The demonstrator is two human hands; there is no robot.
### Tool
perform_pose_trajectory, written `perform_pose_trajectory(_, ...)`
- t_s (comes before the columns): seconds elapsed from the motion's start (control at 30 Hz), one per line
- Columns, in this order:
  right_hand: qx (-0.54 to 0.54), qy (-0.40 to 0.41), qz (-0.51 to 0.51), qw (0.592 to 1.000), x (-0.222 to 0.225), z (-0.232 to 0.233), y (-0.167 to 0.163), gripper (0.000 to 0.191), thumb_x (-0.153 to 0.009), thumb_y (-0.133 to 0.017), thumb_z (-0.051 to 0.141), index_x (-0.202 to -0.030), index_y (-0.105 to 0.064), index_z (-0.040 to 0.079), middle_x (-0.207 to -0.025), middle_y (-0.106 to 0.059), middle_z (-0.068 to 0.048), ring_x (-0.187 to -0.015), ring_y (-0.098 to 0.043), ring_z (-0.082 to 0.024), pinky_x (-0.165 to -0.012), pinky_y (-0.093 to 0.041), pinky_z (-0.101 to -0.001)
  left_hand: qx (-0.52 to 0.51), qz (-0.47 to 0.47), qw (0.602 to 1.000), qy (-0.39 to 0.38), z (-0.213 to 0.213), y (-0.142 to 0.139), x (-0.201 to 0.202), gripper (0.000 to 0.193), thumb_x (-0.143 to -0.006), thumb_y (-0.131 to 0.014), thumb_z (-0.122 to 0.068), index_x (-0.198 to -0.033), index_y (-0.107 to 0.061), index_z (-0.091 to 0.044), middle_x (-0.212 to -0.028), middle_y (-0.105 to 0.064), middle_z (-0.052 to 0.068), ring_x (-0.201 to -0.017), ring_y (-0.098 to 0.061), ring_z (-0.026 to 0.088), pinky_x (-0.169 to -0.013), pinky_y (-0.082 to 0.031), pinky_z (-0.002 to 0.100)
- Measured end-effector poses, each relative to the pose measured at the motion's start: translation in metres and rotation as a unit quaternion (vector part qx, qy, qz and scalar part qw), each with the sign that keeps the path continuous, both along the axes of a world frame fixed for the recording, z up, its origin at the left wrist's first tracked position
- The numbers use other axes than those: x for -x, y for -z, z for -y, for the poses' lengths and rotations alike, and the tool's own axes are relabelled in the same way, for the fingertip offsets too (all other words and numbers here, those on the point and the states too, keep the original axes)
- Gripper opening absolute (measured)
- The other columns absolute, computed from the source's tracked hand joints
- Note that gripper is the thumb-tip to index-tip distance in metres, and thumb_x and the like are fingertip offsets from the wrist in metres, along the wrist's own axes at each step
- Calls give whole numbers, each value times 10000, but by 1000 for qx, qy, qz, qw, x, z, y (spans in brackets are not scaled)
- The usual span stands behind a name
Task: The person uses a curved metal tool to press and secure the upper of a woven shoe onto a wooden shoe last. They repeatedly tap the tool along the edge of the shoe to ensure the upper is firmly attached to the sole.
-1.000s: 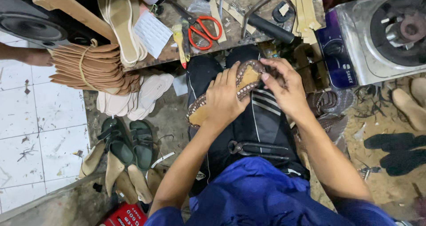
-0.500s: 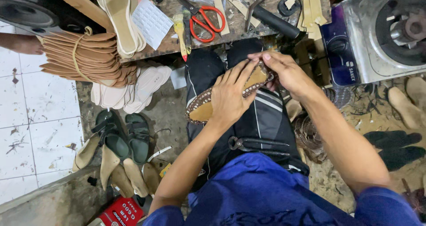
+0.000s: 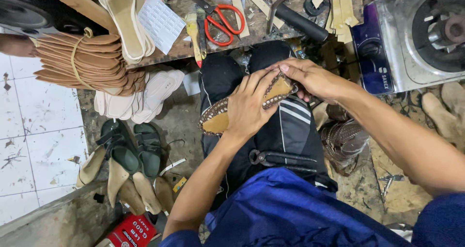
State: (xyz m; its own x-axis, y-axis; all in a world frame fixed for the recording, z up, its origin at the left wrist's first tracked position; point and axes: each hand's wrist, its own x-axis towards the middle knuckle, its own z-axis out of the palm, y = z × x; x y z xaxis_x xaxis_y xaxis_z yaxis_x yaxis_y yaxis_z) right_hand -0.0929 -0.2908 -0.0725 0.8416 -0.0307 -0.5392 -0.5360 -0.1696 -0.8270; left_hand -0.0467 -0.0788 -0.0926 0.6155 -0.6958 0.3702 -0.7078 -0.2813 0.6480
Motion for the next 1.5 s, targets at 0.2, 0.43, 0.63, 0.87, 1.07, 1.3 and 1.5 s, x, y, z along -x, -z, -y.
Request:
perform_pose_trajectory(0.2, 53, -88, 39, 994, -3, 7, -8, 510, -1039, -392, 431, -1365, -578, 85, -863, -574, -55, -517, -536, -116, -402, -468, -266, -11, 10, 1000, 21, 3, -4, -8, 684, -793, -838, -289, -1408, -571, -154, -1317, -604, 15, -1118, -623, 261, -929, -553, 391)
perform_pose_trajectory(0.43, 197, -215, 255, 922, -3, 14, -9, 465, -1137, -335, 389, -1299, -544, 7, -1032, -600, -131, -739, -605, -171, -633, -509, -344, 24, -16, 999, 33, 4, 3, -13, 648, -792, -859, -262, -1355, -565, -133, -1326, -592, 36, -1135, -627, 272, -930, -557, 394)
perform_pose_trajectory(0.63, 148, -225, 10, 963, -21, 7, -33, 489, -1042, -344, 400, -1347, -545, 74, -995, -643, -98, -539, -601, -173, -509, -559, -335, 29, 14, 999, 44, -1, -10, -11, 665, -753, -866, -232, -1336, -574, -100, -1280, -607, 54, -1129, -622, 287, -903, -552, 397)
perform_pose_trajectory(0.87, 207, -252, -26, 945, -24, 6, -29, 504, -1048, -354, 455, -1390, -526, 126, -964, -644, -109, -540, -588, -187, -496, -550, -348, 36, -6, 999, 34, -6, -2, -11, 581, -769, -879, -221, -1248, -591, -61, -1231, -616, 60, -1103, -635, 289, -881, -550, 392)
perform_pose_trajectory(1.07, 287, -339, -48, 894, -39, 9, -33, 495, -1065, -391, 422, -1458, -430, 123, -1067, -702, -148, -589, -698, -252, -683, -560, -374, 44, -27, 998, 27, -7, -4, -15, 586, -719, -890, -211, -1188, -581, -44, -1177, -606, 84, -1094, -651, 319, -871, -546, 407)
perform_pose_trajectory(1.3, 299, -430, -73, 849, -58, -11, -60, 565, -1035, -346, 453, -1517, -401, 162, -1200, -687, -122, -655, -723, -235, -613, -566, -335, 27, -13, 999, 19, -11, -6, -10, 603, -698, -891, -204, -1181, -570, -37, -1165, -586, 100, -1091, -643, 324, -880, -545, 413)
perform_pose_trajectory(1.5, 288, -439, -114, 843, -69, -13, -62, 560, -1020, -372, 502, -1496, -407, 208, -1209, -629, -92, -751, -717, -224, -606, -582, -356, 11, -4, 1000, 19, -10, 7, -10, 617, -719, -905, -206, -1207, -568, -35, -1169, -569, 103, -1110, -632, 321, -911, -544, 412)
